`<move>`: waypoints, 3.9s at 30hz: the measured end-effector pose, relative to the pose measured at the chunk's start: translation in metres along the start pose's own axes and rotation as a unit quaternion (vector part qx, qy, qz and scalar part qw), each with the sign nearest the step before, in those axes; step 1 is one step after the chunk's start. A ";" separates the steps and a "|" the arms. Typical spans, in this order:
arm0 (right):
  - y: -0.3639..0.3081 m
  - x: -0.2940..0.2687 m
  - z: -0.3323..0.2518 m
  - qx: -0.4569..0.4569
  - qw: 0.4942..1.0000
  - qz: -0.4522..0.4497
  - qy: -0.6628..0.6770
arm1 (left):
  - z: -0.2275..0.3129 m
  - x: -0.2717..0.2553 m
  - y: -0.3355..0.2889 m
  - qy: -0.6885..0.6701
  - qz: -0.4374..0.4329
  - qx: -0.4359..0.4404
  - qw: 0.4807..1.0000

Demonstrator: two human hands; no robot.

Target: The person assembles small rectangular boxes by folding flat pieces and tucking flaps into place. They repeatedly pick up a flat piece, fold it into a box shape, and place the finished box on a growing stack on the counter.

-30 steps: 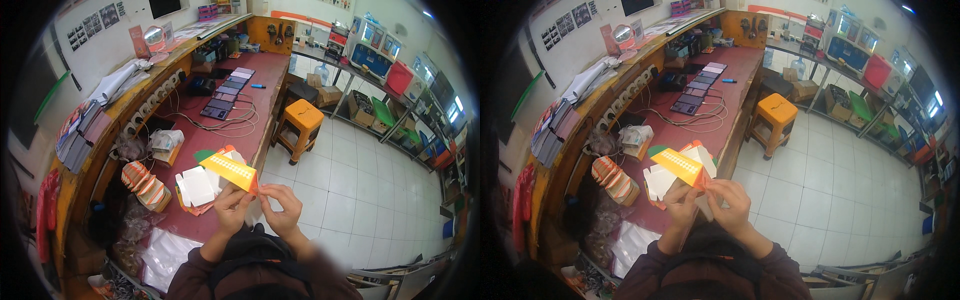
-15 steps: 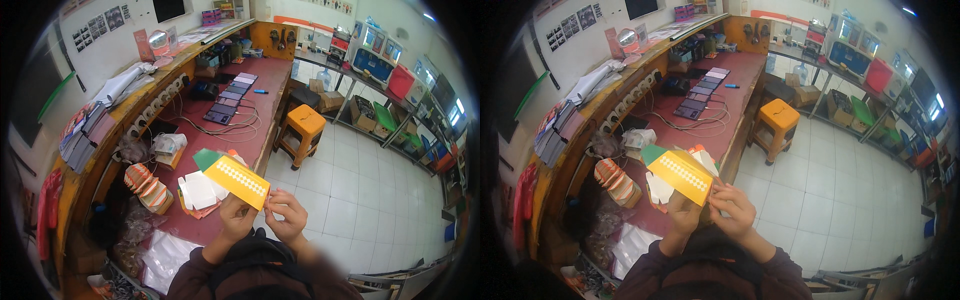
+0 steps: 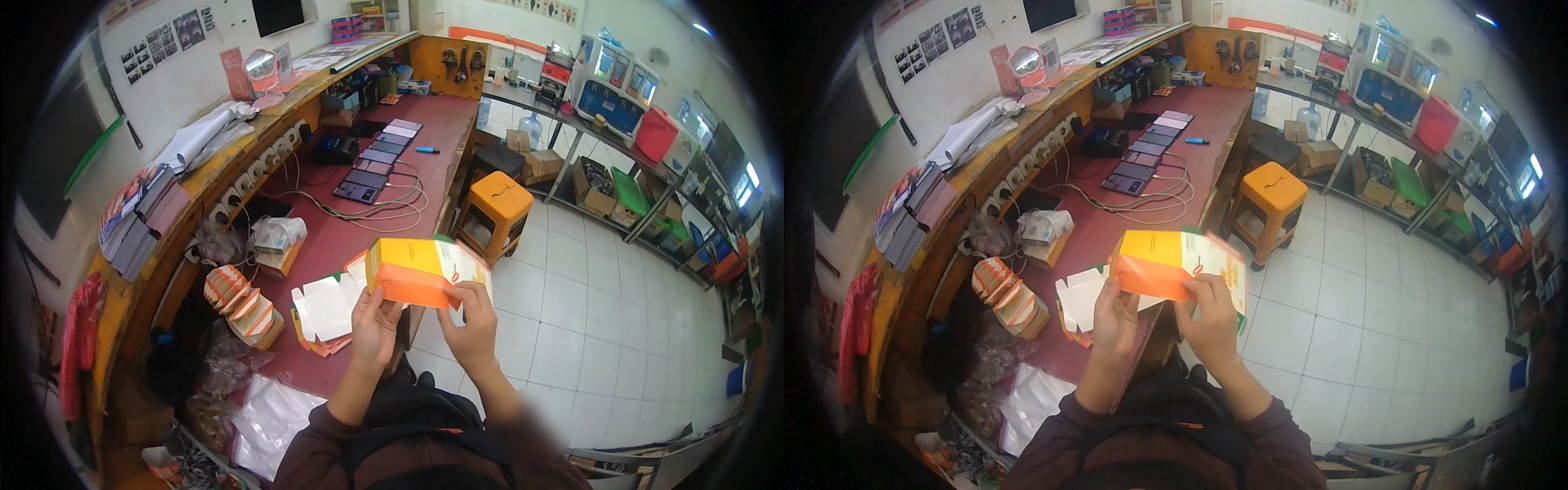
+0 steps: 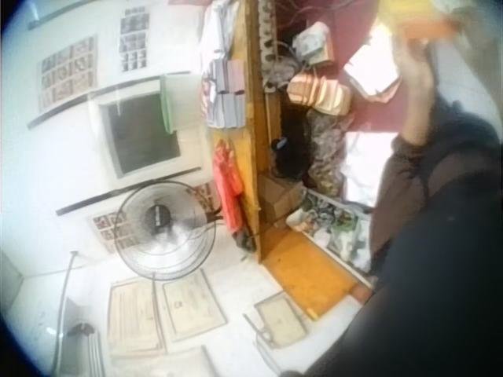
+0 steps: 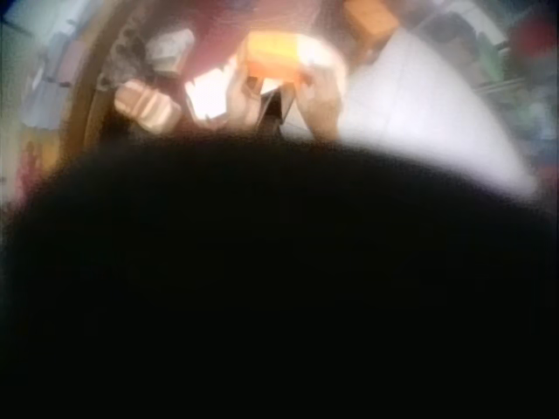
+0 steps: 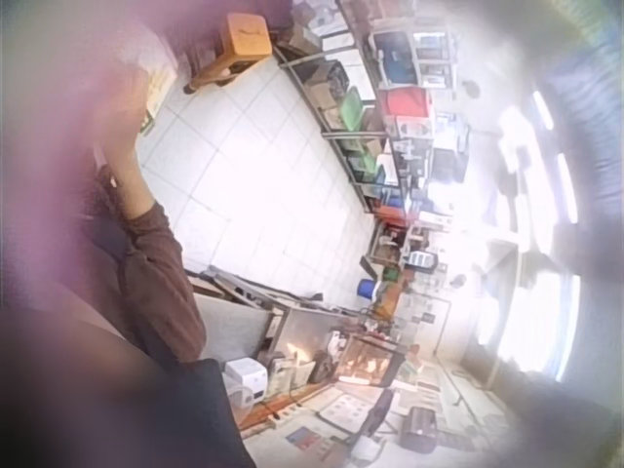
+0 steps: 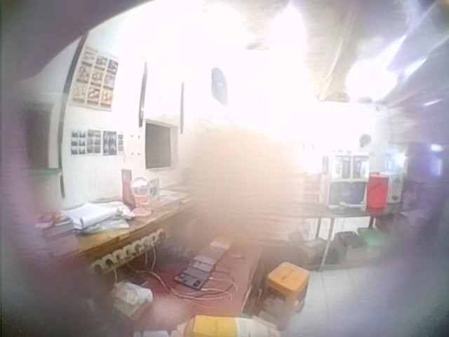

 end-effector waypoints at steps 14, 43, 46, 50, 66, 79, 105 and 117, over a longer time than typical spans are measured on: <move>-0.020 0.002 0.037 0.229 0.924 0.099 0.289 | -0.014 0.035 -0.032 0.586 -0.059 0.422 0.689; -0.020 0.006 -0.033 -0.016 0.973 -0.067 0.221 | -0.014 0.009 -0.013 0.258 -0.025 0.256 0.931; -0.030 0.021 -0.039 0.048 0.942 -0.210 0.259 | -0.005 0.014 -0.009 0.264 0.028 0.347 0.900; -0.042 0.028 -0.017 0.138 0.917 -0.343 0.148 | 0.006 0.017 -0.010 0.282 0.069 0.409 0.865; -0.011 -0.017 0.004 0.004 0.997 0.028 0.075 | -0.041 -0.002 -0.009 0.374 -0.006 0.018 0.927; -0.020 -0.013 0.002 0.069 0.983 0.098 0.136 | -0.039 0.017 -0.016 0.298 -0.090 -0.041 0.950; -0.025 0.001 0.023 -0.115 0.992 -0.031 -0.046 | -0.037 -0.039 0.017 -0.204 -0.032 -0.225 0.952; -0.028 -0.003 0.019 -0.017 0.990 0.130 0.053 | -0.034 0.004 -0.009 0.286 -0.028 0.093 0.953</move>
Point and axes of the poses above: each hand's wrist, its own y-axis towards the middle knuckle, its own x-axis out of the palm, z = x × y, the point moved 6 cm from there along y, towards the middle knuckle, and after that the axes turned 12 degrees about -x, right-handed, at the moved point
